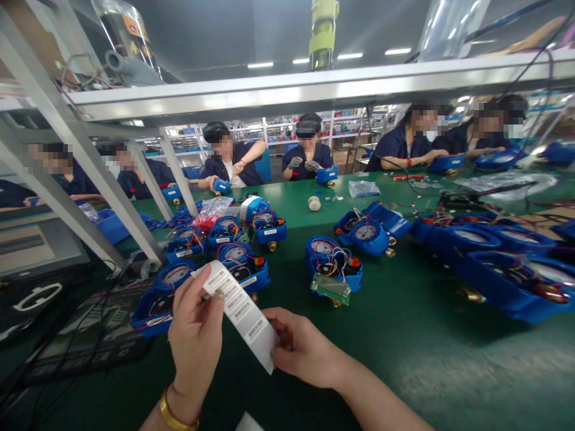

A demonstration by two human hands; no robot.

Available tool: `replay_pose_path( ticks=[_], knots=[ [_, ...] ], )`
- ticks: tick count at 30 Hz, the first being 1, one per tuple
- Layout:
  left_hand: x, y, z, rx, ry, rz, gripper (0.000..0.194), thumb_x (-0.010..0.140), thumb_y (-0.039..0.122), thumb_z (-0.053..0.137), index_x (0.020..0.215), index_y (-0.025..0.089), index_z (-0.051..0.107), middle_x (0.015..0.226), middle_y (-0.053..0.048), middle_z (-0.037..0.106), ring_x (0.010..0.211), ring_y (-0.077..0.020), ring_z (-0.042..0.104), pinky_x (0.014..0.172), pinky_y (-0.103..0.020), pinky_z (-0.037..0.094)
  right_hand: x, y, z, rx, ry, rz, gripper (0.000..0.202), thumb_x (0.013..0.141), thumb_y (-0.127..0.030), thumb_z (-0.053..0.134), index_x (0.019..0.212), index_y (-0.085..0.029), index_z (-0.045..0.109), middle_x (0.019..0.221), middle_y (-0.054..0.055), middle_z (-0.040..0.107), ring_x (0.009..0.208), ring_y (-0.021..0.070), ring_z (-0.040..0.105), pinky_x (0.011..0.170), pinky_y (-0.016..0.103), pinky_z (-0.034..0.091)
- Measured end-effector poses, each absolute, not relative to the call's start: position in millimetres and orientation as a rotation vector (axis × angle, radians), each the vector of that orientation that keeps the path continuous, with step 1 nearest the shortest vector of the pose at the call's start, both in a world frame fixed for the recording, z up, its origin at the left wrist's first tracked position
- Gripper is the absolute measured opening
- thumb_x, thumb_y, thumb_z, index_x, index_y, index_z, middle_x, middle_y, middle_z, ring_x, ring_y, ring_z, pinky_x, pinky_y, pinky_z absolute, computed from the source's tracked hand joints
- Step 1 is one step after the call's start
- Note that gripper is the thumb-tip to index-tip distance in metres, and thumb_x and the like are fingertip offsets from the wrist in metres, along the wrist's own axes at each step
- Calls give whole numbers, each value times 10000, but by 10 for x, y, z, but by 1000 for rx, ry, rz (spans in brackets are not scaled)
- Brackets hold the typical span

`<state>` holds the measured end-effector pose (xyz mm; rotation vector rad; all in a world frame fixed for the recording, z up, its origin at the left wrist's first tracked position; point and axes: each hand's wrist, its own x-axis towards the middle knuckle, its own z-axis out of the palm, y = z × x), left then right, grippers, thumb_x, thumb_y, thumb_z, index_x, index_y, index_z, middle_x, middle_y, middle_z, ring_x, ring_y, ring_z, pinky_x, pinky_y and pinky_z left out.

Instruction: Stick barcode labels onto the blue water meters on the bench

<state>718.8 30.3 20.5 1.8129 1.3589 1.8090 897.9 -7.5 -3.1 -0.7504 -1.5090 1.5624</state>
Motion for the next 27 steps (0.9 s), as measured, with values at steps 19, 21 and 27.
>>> replay_pose_path(
  ticks=[19,21,27],
  knots=[
    [7214,273,147,1798,1186,1667,410,874,220,531,1265,346,514,1285,-39,447,986,-171,605,736,-234,556,9037,-77,-15,-842,-1614,1311,354,815,-290,606,1121,-123,548,899,76,620,782,199,566,708,317,426],
    [7224,259,139,1830,1170,1645,406,875,222,526,1263,343,516,1284,-44,452,991,-182,608,722,-241,562,9048,-69,-30,-837,-1602,1269,353,835,-348,617,1099,-122,564,867,69,618,758,189,556,703,307,418],
    [7257,249,90,1854,1151,1571,404,881,236,519,1271,341,507,1297,-55,456,1034,-213,600,708,-266,576,9048,-66,-96,-826,-1504,1261,373,859,-383,631,1118,-121,570,766,32,601,665,150,539,639,263,405]
  ],
)
